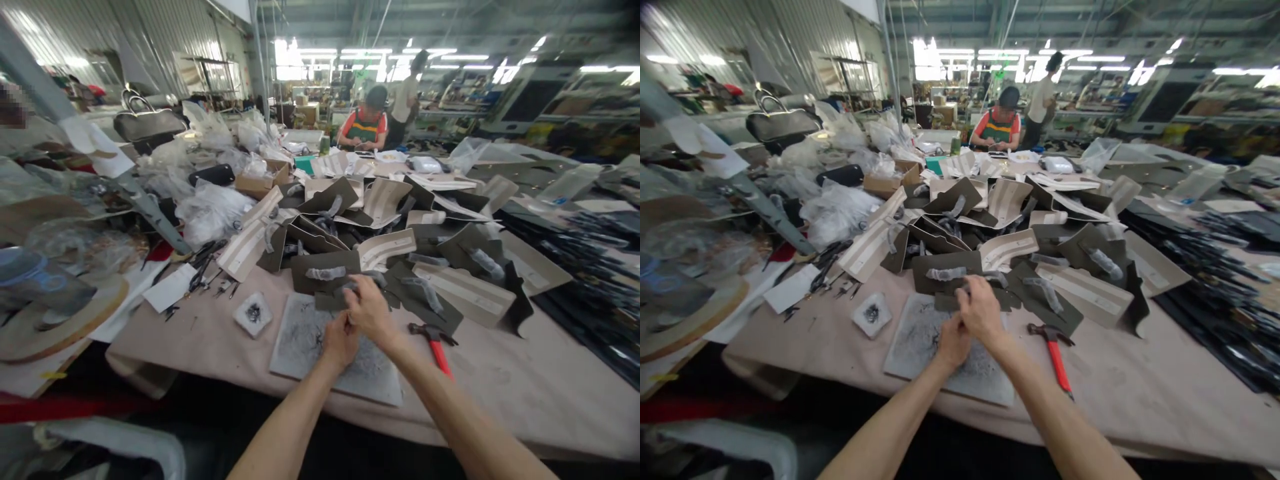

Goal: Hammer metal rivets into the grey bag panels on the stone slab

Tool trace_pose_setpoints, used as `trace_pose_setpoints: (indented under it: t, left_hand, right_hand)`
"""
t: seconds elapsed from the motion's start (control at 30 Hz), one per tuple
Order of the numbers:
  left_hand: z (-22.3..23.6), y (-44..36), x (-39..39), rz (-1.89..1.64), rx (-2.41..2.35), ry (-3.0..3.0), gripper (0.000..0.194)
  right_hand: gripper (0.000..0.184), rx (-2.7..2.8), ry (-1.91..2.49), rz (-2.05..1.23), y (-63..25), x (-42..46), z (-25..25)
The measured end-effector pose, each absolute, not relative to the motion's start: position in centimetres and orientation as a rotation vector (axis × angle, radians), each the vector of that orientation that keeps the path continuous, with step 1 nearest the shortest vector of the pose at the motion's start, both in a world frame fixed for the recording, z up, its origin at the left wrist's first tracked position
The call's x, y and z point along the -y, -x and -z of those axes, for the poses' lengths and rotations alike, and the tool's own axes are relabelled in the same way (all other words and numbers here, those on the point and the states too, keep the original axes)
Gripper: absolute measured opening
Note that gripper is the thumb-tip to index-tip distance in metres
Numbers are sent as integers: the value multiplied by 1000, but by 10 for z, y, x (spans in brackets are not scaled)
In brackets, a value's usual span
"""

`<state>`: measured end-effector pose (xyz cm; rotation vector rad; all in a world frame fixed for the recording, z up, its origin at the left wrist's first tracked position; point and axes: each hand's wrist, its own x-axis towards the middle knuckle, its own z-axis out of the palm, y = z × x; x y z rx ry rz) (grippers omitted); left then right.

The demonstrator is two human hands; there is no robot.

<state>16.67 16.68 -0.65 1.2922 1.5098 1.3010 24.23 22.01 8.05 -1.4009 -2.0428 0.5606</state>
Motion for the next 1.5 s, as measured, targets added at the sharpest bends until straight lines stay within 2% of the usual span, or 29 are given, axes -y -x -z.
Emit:
trace_pose_setpoints:
  t: [0.13,0.27,0.4,0.53,0.6,0.73,0.87,1.07,1.17,1.37,1.5]
  left_hand:
    - [7,-168,-168,-1283,-1515,-1255,8]
    - [12,-166,-170,-1260,-1513,-1218,20]
    - [11,-166,-170,-1252,-1513,-1230,23]
    - [9,-165,-170,-1269,-1543,-1236,24]
    - [9,-164,-172,-1269,-1551,-1236,24]
    - [11,-162,-175,-1299,-1525,-1207,23]
    - [15,-161,-176,-1358,-1459,-1128,27]
    - [11,-157,-170,-1591,-1544,-1026,31]
    - [1,-153,-172,-1672,-1562,-1000,31]
    - [-26,-157,-183,-1592,-1383,-1040,29]
    - [-24,-170,-182,-1442,-1301,-1087,34]
  right_hand:
    - [52,1971,1925,-278,-343,-290,-52]
    - [55,1879,2118,-151,-397,-313,-42]
    - [49,1821,2223,-13,-409,-322,-45]
    - [28,1946,2298,-226,-418,-328,-53]
    - [26,2003,2270,-290,-421,-325,-63]
    - [44,2025,2163,-187,-413,-298,-100]
    - [61,2083,1955,-113,-383,-233,-120]
    - [52,2035,1810,-450,-324,-112,-55]
    - [52,2007,1832,-488,-310,-82,-27]
    - [52,1968,1820,-481,-312,-86,-28]
    - [53,1995,1789,-511,-310,-92,-30]
